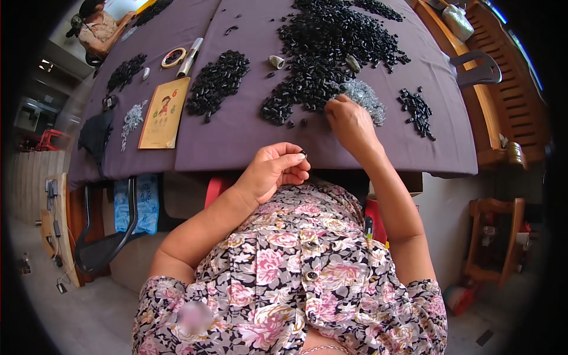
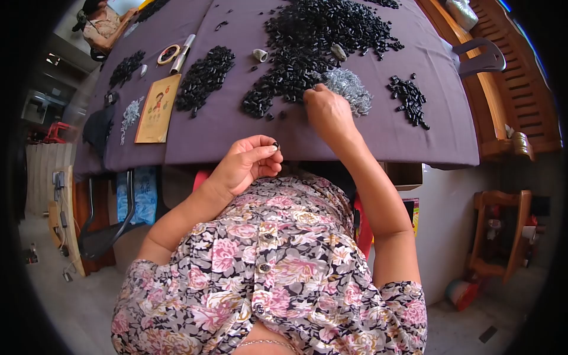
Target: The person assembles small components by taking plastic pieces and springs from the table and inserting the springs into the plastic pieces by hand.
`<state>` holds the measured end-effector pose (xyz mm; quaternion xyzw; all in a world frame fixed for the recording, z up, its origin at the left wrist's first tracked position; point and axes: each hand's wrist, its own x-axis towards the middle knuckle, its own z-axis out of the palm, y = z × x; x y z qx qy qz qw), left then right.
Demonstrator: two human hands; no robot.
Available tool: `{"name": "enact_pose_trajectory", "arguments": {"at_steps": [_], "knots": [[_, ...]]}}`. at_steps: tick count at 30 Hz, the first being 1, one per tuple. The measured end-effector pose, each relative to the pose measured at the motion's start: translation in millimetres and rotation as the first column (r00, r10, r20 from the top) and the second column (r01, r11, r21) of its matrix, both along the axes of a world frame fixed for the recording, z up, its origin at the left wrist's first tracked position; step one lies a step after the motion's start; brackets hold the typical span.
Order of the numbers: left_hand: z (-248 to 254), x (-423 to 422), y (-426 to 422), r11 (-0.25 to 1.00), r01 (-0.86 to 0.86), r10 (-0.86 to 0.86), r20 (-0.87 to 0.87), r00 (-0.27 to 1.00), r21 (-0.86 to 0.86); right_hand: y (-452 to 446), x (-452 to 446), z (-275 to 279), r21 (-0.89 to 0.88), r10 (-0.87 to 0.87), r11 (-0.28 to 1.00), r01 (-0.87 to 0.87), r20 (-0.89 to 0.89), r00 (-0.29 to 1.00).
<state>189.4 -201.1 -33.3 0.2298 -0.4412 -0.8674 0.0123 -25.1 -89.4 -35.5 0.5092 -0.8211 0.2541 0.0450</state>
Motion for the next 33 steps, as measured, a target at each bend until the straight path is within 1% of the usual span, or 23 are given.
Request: {"name": "enact_pose_trajectory", "arguments": {"at_steps": [2,5,6,9,13,14,17,18,21,22,25,28,31,32,33], "knots": [[-1,1,-1,1.000,0.001,-0.001,0.005,1.000,-0.003,0,2,2,-0.083,0.146,0.987,-0.135,0.145,0.979],[-2,2,-4,1.000,0.001,-0.001,0.010,1.000,-0.003,5,-12,8,-0.247,0.040,0.969,0.019,0.232,0.972],[-3,3,-5,1.000,-0.001,0.001,0.009,1.000,0.000,7,-17,12,-0.248,0.021,0.968,0.045,0.256,0.967],[-4,1,-4,1.000,0.013,-0.013,0.021,1.000,-0.007,17,-16,24,-0.197,0.030,0.980,0.020,0.243,0.970],[-2,0,-1,1.000,0.015,-0.015,0.016,1.000,0.001,10,-10,14,-0.067,0.039,0.997,-0.031,0.117,0.992],[-1,1,-1,1.000,0.014,-0.014,0.020,1.000,-0.001,6,-8,14,-0.036,0.044,0.999,-0.040,0.111,0.993],[-1,1,-4,1.000,0.012,-0.011,0.033,0.999,-0.008,-14,-6,5,-0.031,0.085,0.996,-0.083,0.071,0.994],[0,1,-5,1.000,0.008,-0.008,0.040,0.999,-0.011,-21,-4,2,0.024,0.085,0.996,-0.087,0.061,0.994],[-3,1,-7,1.000,0.007,-0.007,0.038,0.999,-0.009,-34,5,1,0.064,0.110,0.992,-0.112,0.034,0.993],[-5,1,-7,1.000,0.007,-0.007,0.035,0.999,-0.005,-34,9,0,0.063,0.148,0.987,-0.151,0.046,0.988],[-7,2,-5,0.999,0.029,-0.029,0.007,1.000,0.018,-33,9,-2,0.049,0.162,0.985,-0.163,0.033,0.986],[-7,2,-5,1.000,0.028,-0.028,0.014,1.000,0.011,-30,5,3,0.011,0.117,0.993,-0.119,0.146,0.982],[-6,3,-6,1.000,0.014,-0.014,0.010,1.000,0.017,-20,-10,10,-0.043,0.125,0.992,-0.117,0.353,0.927],[-6,5,-6,1.000,0.014,-0.014,0.017,1.000,-0.004,-15,-15,5,-0.155,0.150,0.982,-0.106,0.310,0.939],[-6,5,-7,1.000,0.018,-0.017,0.023,1.000,-0.024,-9,-20,4,-0.201,0.155,0.975,-0.097,0.297,0.942]]}}
